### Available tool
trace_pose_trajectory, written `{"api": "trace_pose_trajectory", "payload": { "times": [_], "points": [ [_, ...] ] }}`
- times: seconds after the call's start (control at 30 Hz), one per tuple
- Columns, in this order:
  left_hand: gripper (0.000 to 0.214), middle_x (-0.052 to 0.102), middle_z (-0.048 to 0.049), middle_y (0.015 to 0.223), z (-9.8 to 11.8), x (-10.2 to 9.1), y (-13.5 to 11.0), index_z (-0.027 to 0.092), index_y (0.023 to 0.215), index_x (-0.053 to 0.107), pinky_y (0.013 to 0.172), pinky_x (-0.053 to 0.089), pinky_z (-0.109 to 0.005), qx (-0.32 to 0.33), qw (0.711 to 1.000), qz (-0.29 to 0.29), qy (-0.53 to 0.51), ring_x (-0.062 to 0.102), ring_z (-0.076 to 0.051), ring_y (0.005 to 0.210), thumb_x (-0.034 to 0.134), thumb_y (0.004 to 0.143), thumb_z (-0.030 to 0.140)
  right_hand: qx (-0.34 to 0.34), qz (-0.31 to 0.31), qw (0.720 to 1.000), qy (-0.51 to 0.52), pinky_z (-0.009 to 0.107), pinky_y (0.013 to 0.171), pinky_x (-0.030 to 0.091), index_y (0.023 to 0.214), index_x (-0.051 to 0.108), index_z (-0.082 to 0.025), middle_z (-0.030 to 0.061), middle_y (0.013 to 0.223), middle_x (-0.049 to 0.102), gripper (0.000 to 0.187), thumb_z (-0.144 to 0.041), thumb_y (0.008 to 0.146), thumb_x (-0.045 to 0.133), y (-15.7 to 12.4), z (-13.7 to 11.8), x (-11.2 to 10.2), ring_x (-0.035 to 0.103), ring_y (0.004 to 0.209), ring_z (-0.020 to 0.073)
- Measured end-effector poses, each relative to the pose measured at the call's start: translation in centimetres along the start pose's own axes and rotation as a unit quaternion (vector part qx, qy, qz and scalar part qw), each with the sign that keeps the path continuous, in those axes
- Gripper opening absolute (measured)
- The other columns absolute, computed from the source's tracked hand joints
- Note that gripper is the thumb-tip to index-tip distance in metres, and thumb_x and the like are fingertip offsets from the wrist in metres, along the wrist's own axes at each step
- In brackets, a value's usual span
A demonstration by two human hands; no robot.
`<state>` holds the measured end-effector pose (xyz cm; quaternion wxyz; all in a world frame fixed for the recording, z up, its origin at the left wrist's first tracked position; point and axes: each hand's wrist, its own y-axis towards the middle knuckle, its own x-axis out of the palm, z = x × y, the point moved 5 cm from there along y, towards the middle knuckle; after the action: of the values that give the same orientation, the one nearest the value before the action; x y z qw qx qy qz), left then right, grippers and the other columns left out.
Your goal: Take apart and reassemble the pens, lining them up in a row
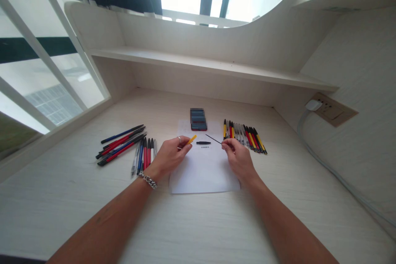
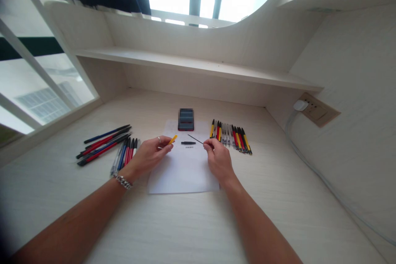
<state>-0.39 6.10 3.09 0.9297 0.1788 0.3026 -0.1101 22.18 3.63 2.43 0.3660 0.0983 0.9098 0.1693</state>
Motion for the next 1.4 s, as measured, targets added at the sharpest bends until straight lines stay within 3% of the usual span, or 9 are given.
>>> {"api": "trace_pose_trajectory", "payload": {
  "times": [0.17,0.37,0.57,0.77,0.87,1.0,1.17,1.27,1.4],
  "points": [
    [0.025,0.069,-0.0016,0.087,0.1,0.1,-0.1,0.022,0.099,0.065,0.069,0.045,-0.025,0.009,0.999,-0.016,0.036,0.061,-0.015,0.075,0.047,0.086,0.033,-0.054,0.028,0.998,0.023,0.032,0.077,0.045,0.092,0.065,-0.021,0.0057,0.091,0.066,0.019,-0.029,0.088,0.049,-0.3,-1.2,-0.7,0.059,0.083,0.0197],
    [0.025,0.069,-0.0005,0.083,0.3,0.1,-0.1,0.023,0.100,0.066,0.065,0.042,-0.025,0.016,0.998,-0.020,0.065,0.059,-0.016,0.071,0.048,0.086,0.033,-0.092,0.012,0.995,-0.025,0.033,0.077,0.044,0.089,0.065,-0.021,0.0053,0.087,0.065,0.016,-0.023,0.088,0.049,-0.4,-1.6,-0.5,0.058,0.084,0.0200],
    [0.025,0.068,-0.0024,0.088,-0.1,0.3,-0.1,0.024,0.103,0.068,0.073,0.044,-0.026,0.039,0.993,-0.023,0.109,0.060,-0.017,0.078,0.051,0.084,0.029,-0.122,-0.003,0.990,-0.076,0.035,0.079,0.042,0.091,0.065,-0.021,0.0069,0.088,0.064,0.020,-0.022,0.090,0.045,-0.5,-2.0,-0.9,0.055,0.087,0.0218],
    [0.024,0.068,-0.0032,0.088,0.4,1.2,-0.4,0.025,0.102,0.069,0.077,0.046,-0.026,0.071,0.988,-0.046,0.126,0.061,-0.016,0.079,0.055,0.083,0.026,-0.142,-0.027,0.989,-0.041,0.034,0.077,0.043,0.091,0.065,-0.021,0.0068,0.088,0.063,0.020,-0.021,0.090,0.045,-1.1,-3.4,0.0,0.055,0.086,0.0208],
    [0.023,0.068,-0.0031,0.090,0.8,1.6,-0.6,0.025,0.100,0.070,0.078,0.046,-0.026,0.088,0.987,-0.053,0.122,0.061,-0.016,0.080,0.056,0.082,0.023,-0.120,-0.040,0.992,0.009,0.033,0.077,0.043,0.090,0.064,-0.021,0.0057,0.088,0.065,0.018,-0.023,0.089,0.047,-1.3,-3.7,0.7,0.056,0.084,0.0196],
    [0.021,0.069,-0.0021,0.090,0.8,1.7,-0.6,0.024,0.098,0.069,0.076,0.046,-0.025,0.077,0.990,-0.058,0.103,0.061,-0.016,0.079,0.056,0.082,0.023,-0.023,-0.065,0.993,0.095,0.029,0.069,0.045,0.099,0.061,-0.021,0.0041,0.083,0.065,0.019,-0.032,0.087,0.052,-1.2,-2.8,1.2,0.059,0.076,0.0172],
    [0.020,0.070,-0.0001,0.088,0.5,0.8,-0.2,0.023,0.097,0.067,0.070,0.044,-0.024,0.034,0.995,-0.043,0.082,0.061,-0.015,0.077,0.053,0.083,0.027,0.092,-0.072,0.964,0.238,0.028,0.061,0.046,0.107,0.055,-0.019,0.0058,0.085,0.066,0.037,-0.047,0.089,0.040,0.0,-0.1,1.8,0.059,0.071,0.0161],
    [0.021,0.069,0.0001,0.085,0.2,0.4,0.0,0.023,0.096,0.067,0.067,0.043,-0.024,0.014,0.994,-0.037,0.097,0.061,-0.015,0.075,0.051,0.084,0.028,0.104,-0.061,0.980,0.160,0.028,0.063,0.044,0.091,0.062,-0.019,0.0052,0.084,0.065,0.029,-0.043,0.087,0.045,0.8,1.0,1.9,0.057,0.071,0.0160],
    [0.021,0.070,-0.0001,0.087,-0.2,0.0,0.1,0.023,0.096,0.066,0.069,0.043,-0.025,0.008,0.994,-0.036,0.103,0.061,-0.016,0.078,0.051,0.083,0.028,0.014,-0.088,0.995,-0.036,0.030,0.073,0.040,0.083,0.068,-0.023,0.0033,0.085,0.063,0.011,-0.025,0.079,0.057,1.4,0.1,2.7,0.056,0.079,0.0166]
  ]
}}
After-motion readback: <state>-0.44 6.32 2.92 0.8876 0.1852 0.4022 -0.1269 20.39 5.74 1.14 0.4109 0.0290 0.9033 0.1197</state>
